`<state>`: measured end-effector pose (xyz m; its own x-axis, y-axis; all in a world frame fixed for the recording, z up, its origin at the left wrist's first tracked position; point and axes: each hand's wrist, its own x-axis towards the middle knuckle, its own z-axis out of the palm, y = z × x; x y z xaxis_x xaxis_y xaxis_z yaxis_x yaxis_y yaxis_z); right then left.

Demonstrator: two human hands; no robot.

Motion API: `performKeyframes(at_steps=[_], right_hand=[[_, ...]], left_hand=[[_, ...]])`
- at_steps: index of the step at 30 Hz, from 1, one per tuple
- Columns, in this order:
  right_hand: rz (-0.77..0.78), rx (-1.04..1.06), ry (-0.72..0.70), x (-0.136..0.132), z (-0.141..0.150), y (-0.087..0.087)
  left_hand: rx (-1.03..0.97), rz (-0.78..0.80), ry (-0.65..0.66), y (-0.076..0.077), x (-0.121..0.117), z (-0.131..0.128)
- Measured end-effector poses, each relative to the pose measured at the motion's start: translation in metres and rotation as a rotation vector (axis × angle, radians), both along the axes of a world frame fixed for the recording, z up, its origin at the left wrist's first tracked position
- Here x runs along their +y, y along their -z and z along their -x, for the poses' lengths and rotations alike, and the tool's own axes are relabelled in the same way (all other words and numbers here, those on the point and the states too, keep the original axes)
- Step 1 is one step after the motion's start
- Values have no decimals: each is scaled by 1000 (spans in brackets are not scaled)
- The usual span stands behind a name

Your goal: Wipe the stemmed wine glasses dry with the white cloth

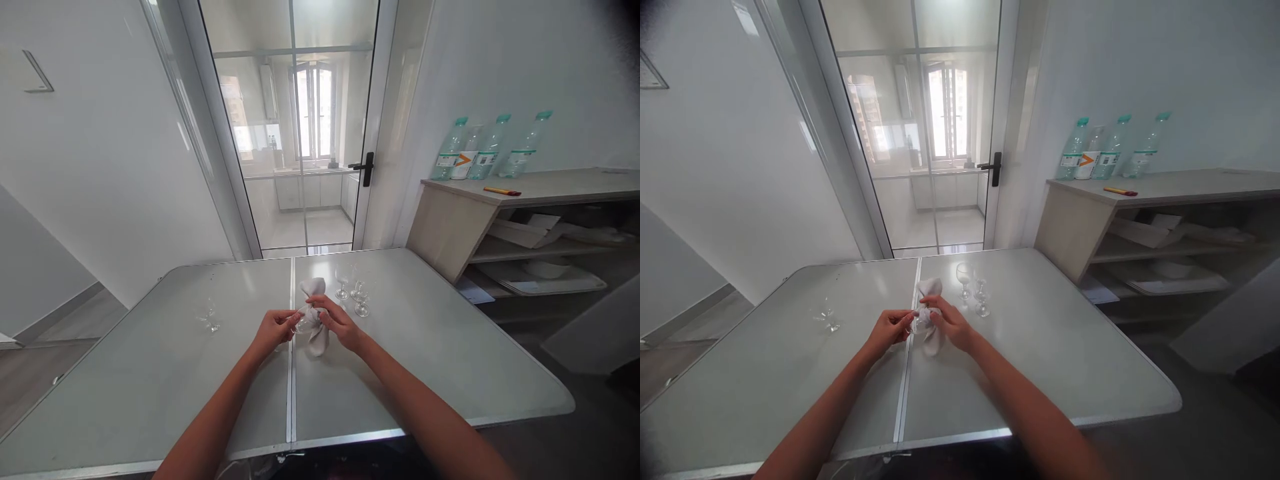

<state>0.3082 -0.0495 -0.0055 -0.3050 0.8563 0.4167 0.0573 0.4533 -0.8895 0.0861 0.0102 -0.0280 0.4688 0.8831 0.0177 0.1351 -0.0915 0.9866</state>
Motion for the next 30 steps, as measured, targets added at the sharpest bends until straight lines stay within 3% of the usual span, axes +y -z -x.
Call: performKeyframes(at_steps=[2, 4, 8, 10, 13, 17, 19, 21, 23, 26, 28, 30], right_hand=[[-36, -117, -38, 0, -2, 3], [-73, -235, -12, 0, 0, 4], [-32, -335, -8, -3, 10, -2], [68, -264, -42, -3, 13, -5], [184, -86, -38, -3, 11, -6], [290, 144, -41, 0, 3, -3], [263, 251, -15, 1, 2, -3], [183, 228, 24, 1, 3, -4], [113, 34, 42, 1, 7, -4], [108, -222, 22, 1, 12, -2], [136, -190, -13, 1, 14, 0], [201, -57, -62, 2, 12, 1]], left_hand=[[-28, 43, 58, 1, -1, -1], [2, -55, 12, 3, -2, -1], [238, -558, -257, 13, -2, 3], [314, -714, -299, 18, 0, 5], [263, -646, -219, 21, 3, 7], [47, -207, -116, 20, 6, 2], [-9, -11, -44, 18, 7, -1], [-12, 58, 8, 16, 6, -2], [25, -36, -26, 15, 4, -2], [206, -369, -144, 17, 1, 0], [311, -501, -166, 18, 1, 2], [293, -441, -140, 19, 1, 1]])
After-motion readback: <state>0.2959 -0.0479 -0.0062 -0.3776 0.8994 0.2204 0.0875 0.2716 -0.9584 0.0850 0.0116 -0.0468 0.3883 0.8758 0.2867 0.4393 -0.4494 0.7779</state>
